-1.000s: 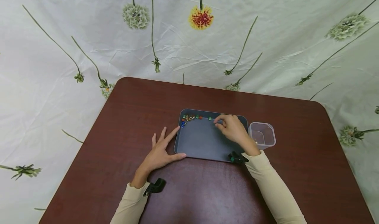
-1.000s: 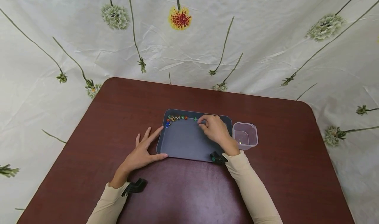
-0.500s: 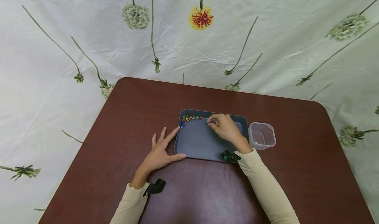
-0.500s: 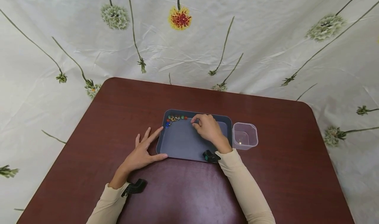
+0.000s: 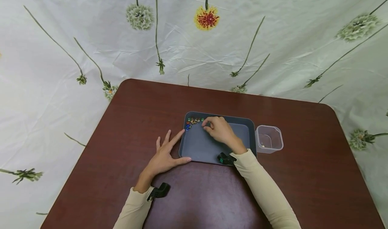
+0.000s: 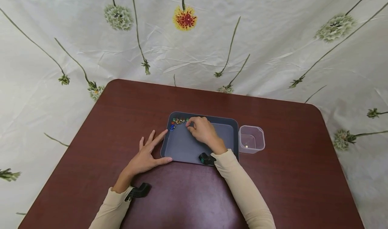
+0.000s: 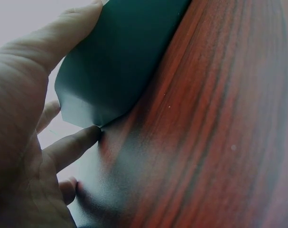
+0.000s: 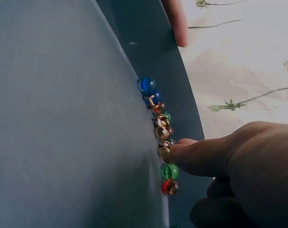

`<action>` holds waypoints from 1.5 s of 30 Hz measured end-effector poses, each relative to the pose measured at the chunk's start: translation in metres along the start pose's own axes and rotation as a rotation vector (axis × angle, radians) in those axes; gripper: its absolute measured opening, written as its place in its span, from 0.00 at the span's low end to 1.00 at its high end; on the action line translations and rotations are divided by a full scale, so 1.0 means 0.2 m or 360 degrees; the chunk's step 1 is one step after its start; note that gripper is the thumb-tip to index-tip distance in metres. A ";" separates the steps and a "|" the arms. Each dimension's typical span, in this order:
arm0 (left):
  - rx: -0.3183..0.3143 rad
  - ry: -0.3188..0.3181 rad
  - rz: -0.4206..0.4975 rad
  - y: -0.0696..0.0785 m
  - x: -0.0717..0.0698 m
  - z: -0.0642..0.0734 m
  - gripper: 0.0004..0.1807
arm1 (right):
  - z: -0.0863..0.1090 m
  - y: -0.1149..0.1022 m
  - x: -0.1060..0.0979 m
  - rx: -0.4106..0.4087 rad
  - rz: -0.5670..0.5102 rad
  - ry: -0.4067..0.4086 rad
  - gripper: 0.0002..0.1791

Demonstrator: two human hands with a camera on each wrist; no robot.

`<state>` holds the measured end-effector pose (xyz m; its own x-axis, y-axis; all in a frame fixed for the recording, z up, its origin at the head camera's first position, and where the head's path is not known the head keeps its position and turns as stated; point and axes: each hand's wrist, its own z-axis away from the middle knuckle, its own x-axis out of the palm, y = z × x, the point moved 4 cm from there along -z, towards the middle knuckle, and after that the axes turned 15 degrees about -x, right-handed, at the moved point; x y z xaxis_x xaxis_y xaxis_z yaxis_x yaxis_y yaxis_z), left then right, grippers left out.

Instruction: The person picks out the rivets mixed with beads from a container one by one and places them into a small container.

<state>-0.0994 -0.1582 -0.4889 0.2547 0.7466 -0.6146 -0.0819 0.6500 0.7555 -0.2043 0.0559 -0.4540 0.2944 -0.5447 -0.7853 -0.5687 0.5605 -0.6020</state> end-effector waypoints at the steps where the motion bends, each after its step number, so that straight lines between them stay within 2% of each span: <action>1: -0.0002 -0.0002 0.0002 0.00 0.00 0.00 0.55 | -0.01 0.00 0.01 0.0005 0.0002 -0.0011 0.07; 20: -0.0011 -0.0011 0.0017 0.01 -0.01 0.01 0.54 | -0.16 -0.08 0.11 -0.0132 0.0061 -0.0143 0.08; 32: -0.0003 -0.0028 0.0015 0.02 0.00 0.01 0.55 | -0.17 -0.08 0.16 -0.0114 0.0011 -0.0164 0.07; 45: -0.0012 -0.0027 0.0022 0.02 -0.01 0.01 0.55 | -0.18 -0.06 0.17 -0.0105 0.0001 -0.0114 0.07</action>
<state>-0.0988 -0.1565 -0.4850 0.2696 0.7530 -0.6003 -0.0926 0.6407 0.7621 -0.2145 0.0087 -0.4680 0.3468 -0.4967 -0.7956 -0.6178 0.5173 -0.5922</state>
